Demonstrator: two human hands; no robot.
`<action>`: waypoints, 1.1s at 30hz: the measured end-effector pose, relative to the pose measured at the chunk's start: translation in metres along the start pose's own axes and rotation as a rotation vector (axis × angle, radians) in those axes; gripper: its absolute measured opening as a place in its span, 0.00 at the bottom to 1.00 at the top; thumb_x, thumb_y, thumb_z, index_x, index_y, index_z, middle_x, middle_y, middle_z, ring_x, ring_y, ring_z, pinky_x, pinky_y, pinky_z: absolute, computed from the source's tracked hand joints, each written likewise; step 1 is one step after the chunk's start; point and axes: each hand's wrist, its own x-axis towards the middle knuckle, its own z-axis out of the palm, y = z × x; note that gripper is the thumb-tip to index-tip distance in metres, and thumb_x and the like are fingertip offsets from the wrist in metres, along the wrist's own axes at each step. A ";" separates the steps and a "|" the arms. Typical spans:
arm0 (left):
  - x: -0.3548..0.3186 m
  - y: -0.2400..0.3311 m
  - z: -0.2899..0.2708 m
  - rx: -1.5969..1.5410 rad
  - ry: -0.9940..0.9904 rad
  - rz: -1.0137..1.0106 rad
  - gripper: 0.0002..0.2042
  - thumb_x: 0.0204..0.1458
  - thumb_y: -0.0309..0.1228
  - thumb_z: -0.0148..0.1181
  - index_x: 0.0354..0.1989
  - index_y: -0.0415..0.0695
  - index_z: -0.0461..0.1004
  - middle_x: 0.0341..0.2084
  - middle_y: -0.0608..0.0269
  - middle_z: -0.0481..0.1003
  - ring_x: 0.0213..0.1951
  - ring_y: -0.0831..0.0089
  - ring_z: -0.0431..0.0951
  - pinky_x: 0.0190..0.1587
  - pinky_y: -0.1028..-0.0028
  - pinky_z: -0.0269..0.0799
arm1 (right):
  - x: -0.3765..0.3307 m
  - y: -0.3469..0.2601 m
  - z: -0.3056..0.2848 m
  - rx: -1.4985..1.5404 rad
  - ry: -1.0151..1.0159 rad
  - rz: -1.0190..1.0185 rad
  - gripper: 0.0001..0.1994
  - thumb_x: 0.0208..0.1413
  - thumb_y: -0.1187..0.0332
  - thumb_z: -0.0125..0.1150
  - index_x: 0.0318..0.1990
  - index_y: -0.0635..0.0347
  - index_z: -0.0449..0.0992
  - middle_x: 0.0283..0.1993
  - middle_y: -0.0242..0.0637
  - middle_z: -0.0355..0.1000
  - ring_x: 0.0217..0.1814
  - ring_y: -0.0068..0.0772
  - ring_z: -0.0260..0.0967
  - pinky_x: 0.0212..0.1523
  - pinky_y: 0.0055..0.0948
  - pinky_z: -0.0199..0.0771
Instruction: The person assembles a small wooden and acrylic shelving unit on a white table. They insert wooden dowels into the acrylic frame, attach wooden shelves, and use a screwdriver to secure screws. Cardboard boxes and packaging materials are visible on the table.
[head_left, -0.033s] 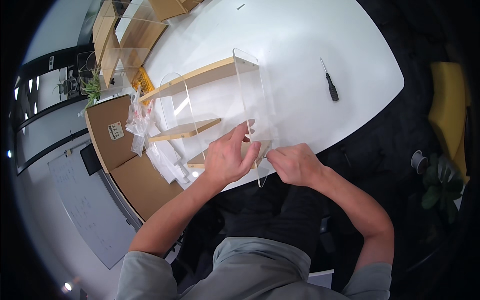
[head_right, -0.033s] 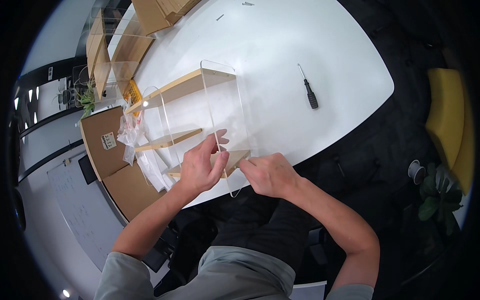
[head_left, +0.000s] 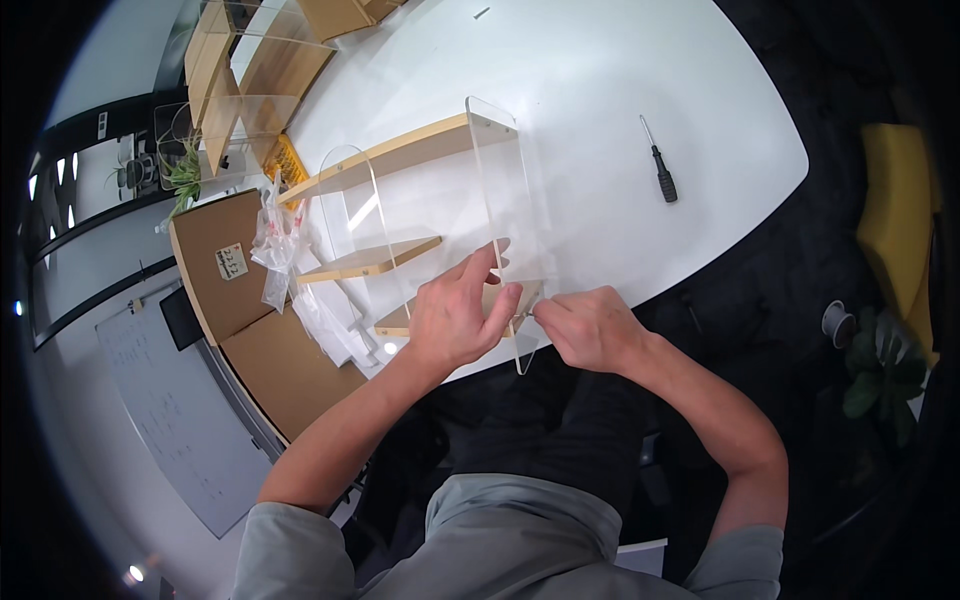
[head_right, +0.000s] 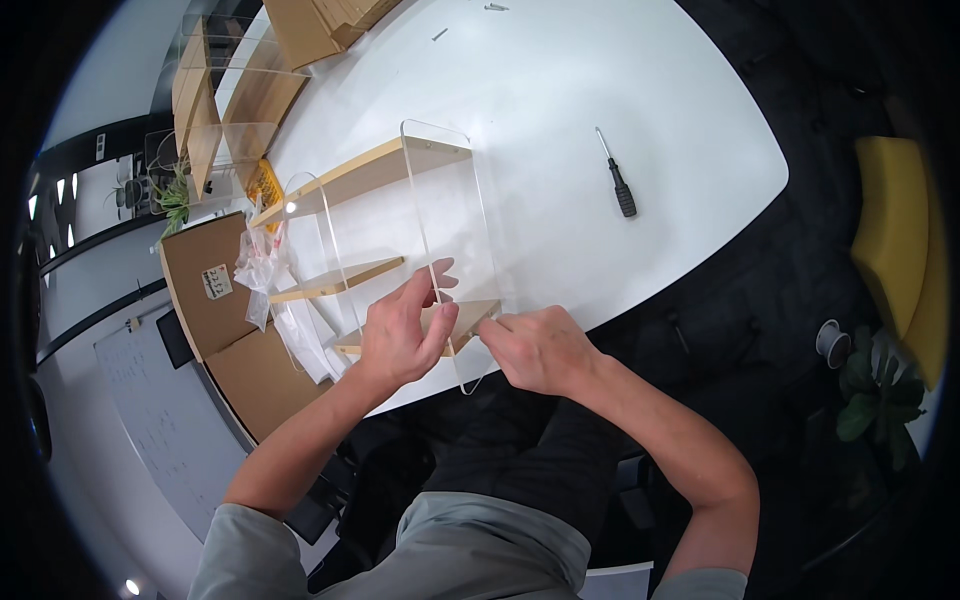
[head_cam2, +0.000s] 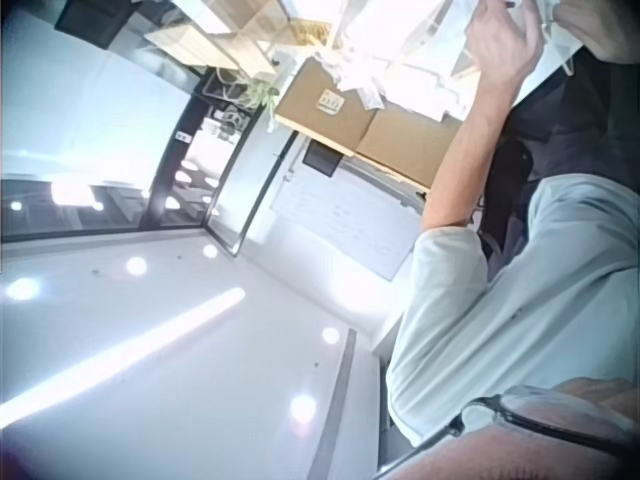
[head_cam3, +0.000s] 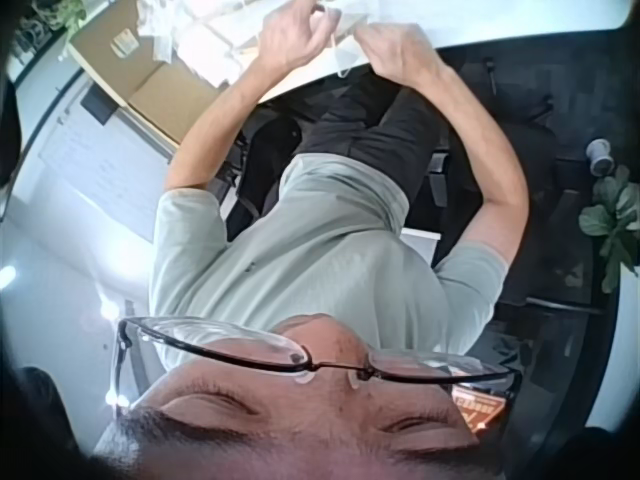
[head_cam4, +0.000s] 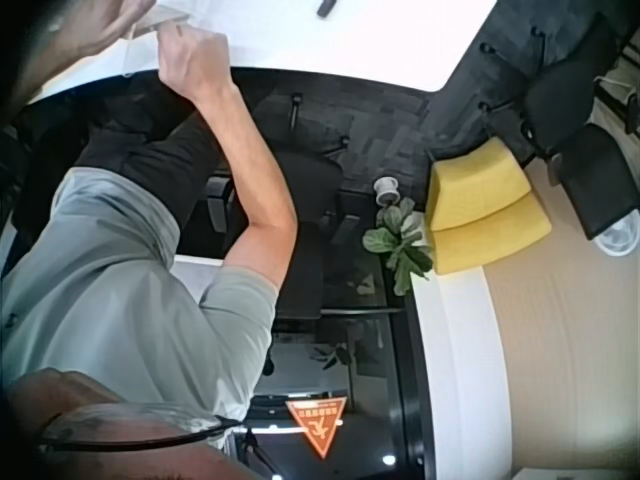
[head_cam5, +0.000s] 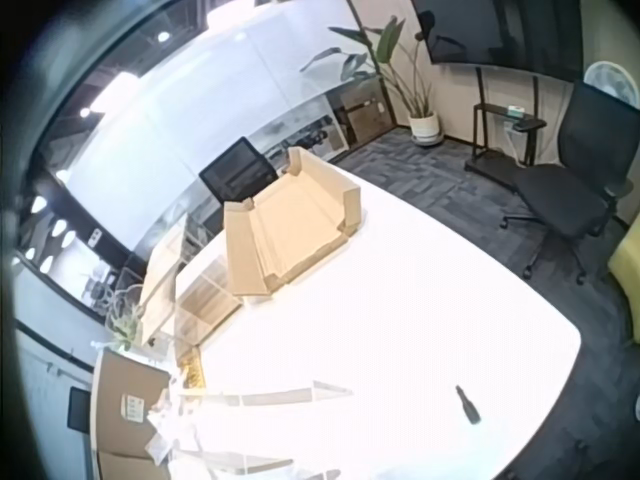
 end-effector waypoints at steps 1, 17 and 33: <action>0.000 0.002 -0.003 0.003 -0.031 -0.019 0.23 0.64 0.38 0.61 0.64 0.41 0.73 0.41 0.52 0.85 0.40 0.54 0.88 0.41 0.62 0.83 | 0.000 0.001 0.001 -0.003 0.005 -0.004 0.02 0.58 0.74 0.61 0.34 0.59 0.74 0.23 0.37 0.74 0.26 0.44 0.77 0.24 0.41 0.75; 0.003 0.001 0.001 -0.017 0.059 0.065 0.22 0.62 0.40 0.63 0.60 0.40 0.74 0.34 0.52 0.84 0.34 0.53 0.87 0.35 0.59 0.82 | 0.032 -0.013 -0.021 1.371 -0.392 1.187 0.09 0.70 0.70 0.57 0.34 0.60 0.74 0.17 0.19 0.53 0.12 0.17 0.49 0.15 0.24 0.48; 0.001 0.005 -0.005 -0.010 -0.048 -0.025 0.21 0.64 0.35 0.60 0.63 0.39 0.73 0.44 0.52 0.85 0.42 0.54 0.89 0.44 0.62 0.83 | 0.008 -0.006 -0.016 1.082 -0.223 1.103 0.11 0.68 0.69 0.56 0.38 0.65 0.82 0.24 0.25 0.73 0.25 0.21 0.65 0.30 0.27 0.66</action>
